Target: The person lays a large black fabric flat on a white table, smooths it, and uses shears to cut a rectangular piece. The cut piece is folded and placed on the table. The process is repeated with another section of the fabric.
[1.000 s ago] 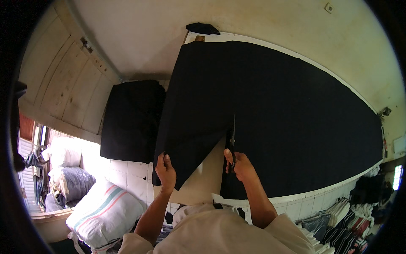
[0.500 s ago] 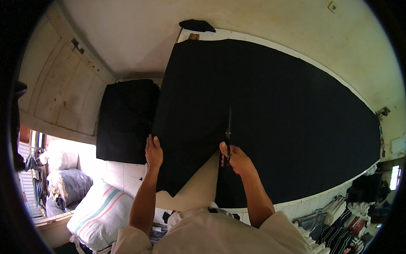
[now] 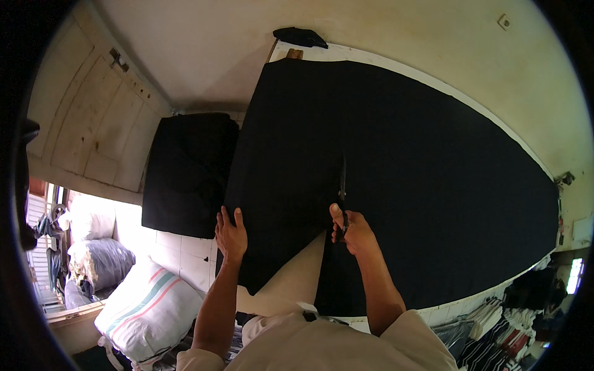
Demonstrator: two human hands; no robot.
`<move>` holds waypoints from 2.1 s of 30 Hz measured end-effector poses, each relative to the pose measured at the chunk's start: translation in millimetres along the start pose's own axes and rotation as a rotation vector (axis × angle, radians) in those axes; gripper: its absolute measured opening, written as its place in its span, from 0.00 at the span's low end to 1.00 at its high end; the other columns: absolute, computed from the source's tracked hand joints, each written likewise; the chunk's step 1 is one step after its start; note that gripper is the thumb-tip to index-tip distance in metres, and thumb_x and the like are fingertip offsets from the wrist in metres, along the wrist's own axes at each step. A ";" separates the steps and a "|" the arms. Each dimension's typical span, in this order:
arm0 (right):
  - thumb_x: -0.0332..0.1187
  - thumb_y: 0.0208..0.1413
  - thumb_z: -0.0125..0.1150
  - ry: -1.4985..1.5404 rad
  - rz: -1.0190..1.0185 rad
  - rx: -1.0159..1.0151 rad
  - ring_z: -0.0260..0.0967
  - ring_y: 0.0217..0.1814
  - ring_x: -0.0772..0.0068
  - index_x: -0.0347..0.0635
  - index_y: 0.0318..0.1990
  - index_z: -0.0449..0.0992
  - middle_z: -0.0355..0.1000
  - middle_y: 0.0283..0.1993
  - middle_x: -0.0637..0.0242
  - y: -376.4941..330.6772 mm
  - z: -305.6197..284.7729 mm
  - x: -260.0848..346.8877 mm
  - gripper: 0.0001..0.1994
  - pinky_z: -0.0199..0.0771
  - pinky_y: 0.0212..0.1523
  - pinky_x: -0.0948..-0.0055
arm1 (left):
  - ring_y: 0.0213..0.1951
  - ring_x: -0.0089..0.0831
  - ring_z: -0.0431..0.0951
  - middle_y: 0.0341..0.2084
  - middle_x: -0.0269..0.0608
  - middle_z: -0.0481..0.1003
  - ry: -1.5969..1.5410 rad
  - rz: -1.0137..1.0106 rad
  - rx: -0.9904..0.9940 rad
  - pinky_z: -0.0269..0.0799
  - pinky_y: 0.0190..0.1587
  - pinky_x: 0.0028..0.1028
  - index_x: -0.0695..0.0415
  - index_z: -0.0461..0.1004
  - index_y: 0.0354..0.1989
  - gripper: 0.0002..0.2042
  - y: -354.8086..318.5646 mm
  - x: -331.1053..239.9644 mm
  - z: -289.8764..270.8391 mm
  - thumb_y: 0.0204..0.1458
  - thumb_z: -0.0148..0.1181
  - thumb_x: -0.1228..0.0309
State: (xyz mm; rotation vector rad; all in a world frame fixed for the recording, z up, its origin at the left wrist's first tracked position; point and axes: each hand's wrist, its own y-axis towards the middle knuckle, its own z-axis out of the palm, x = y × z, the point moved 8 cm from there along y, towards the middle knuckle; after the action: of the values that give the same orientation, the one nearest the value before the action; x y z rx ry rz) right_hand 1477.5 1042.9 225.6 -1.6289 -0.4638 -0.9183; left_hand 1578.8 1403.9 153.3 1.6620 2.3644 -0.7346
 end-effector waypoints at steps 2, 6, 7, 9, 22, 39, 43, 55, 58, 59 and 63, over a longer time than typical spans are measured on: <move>0.75 0.53 0.68 -0.002 0.035 0.026 0.71 0.29 0.70 0.43 0.32 0.73 0.68 0.27 0.67 4.5 0.8 3.3 0.38 0.79 0.33 0.67 | 0.76 0.59 0.62 0.78 0.56 0.61 0.001 -0.003 -0.029 0.56 0.77 0.54 0.53 0.57 0.82 0.40 -2.5 -1.9 -2.5 0.72 0.39 0.35; 0.78 0.55 0.63 -0.069 -0.059 -0.007 0.72 0.31 0.68 0.40 0.33 0.75 0.69 0.29 0.66 16.2 -5.6 20.7 0.40 0.81 0.38 0.64 | 0.75 0.58 0.64 0.76 0.57 0.63 0.007 -0.013 -0.035 0.57 0.76 0.54 0.54 0.58 0.81 0.40 -2.8 -3.7 -4.0 0.72 0.40 0.36; 0.77 0.56 0.63 -0.083 -0.003 0.004 0.72 0.31 0.69 0.40 0.33 0.74 0.69 0.29 0.66 20.1 -5.4 17.9 0.40 0.81 0.38 0.64 | 0.74 0.58 0.65 0.76 0.57 0.64 0.010 -0.013 -0.043 0.58 0.75 0.54 0.54 0.59 0.81 0.39 -2.7 -3.9 -4.9 0.72 0.40 0.37; 0.77 0.57 0.62 -0.122 0.057 0.002 0.73 0.31 0.69 0.41 0.32 0.74 0.69 0.29 0.67 25.4 -8.2 15.1 0.39 0.80 0.39 0.64 | 0.74 0.58 0.65 0.75 0.58 0.65 0.008 -0.007 -0.058 0.58 0.75 0.54 0.55 0.60 0.80 0.39 -2.9 -4.6 -5.9 0.72 0.41 0.37; 0.74 0.54 0.69 -0.095 0.058 -0.059 0.71 0.28 0.71 0.45 0.31 0.73 0.67 0.27 0.69 64.6 -18.5 52.2 0.36 0.79 0.32 0.66 | 0.74 0.61 0.64 0.74 0.61 0.66 0.001 -0.053 -0.054 0.57 0.76 0.55 0.56 0.61 0.80 0.40 -1.6 -6.3 -6.9 0.70 0.43 0.37; 0.71 0.53 0.73 -0.070 0.043 -0.017 0.73 0.31 0.67 0.40 0.35 0.74 0.69 0.31 0.67 133.4 -34.4 98.0 0.37 0.80 0.37 0.62 | 0.73 0.62 0.65 0.73 0.63 0.67 0.012 -0.078 -0.051 0.58 0.76 0.54 0.56 0.63 0.78 0.39 -0.9 -7.8 -6.5 0.70 0.44 0.38; 0.70 0.52 0.74 0.013 -0.020 0.042 0.72 0.30 0.67 0.41 0.35 0.74 0.69 0.31 0.67 149.2 -36.2 112.4 0.36 0.80 0.36 0.62 | 0.72 0.62 0.67 0.72 0.64 0.68 0.011 -0.056 -0.068 0.59 0.75 0.54 0.56 0.64 0.78 0.39 0.1 -8.4 -6.0 0.71 0.45 0.38; 0.71 0.51 0.74 0.028 -0.079 0.028 0.72 0.28 0.68 0.41 0.35 0.74 0.70 0.29 0.67 192.6 -46.5 147.1 0.36 0.81 0.32 0.63 | 0.71 0.61 0.68 0.72 0.64 0.68 0.029 -0.058 -0.081 0.59 0.75 0.56 0.55 0.64 0.78 0.39 1.3 -6.4 -4.8 0.71 0.43 0.37; 0.69 0.53 0.74 -0.029 -0.057 -0.009 0.71 0.28 0.67 0.41 0.36 0.73 0.69 0.31 0.67 201.8 -50.2 150.6 0.35 0.81 0.32 0.62 | 0.72 0.62 0.68 0.71 0.65 0.68 0.006 -0.069 -0.083 0.59 0.75 0.56 0.57 0.64 0.78 0.39 0.7 -6.5 -5.4 0.71 0.44 0.38; 0.69 0.53 0.75 -0.053 -0.001 -0.025 0.71 0.28 0.67 0.42 0.36 0.73 0.69 0.31 0.67 205.3 -52.0 148.2 0.35 0.81 0.32 0.61 | 0.72 0.62 0.68 0.71 0.65 0.69 0.003 -0.074 -0.088 0.59 0.75 0.55 0.58 0.65 0.77 0.39 -0.2 -6.2 -6.0 0.70 0.45 0.38; 0.68 0.52 0.76 0.008 -0.021 0.045 0.71 0.28 0.67 0.42 0.35 0.73 0.69 0.30 0.68 222.3 -48.1 161.3 0.34 0.81 0.32 0.62 | 0.72 0.61 0.67 0.71 0.64 0.68 0.037 -0.070 -0.091 0.58 0.76 0.56 0.57 0.65 0.77 0.39 -0.3 -8.1 -6.8 0.71 0.44 0.37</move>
State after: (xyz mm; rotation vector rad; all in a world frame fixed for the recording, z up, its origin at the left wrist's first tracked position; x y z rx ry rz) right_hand 1721.8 909.5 209.9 -1.5819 -0.4938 -0.9237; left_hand 1582.5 1400.3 162.5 1.5772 2.4531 -0.6026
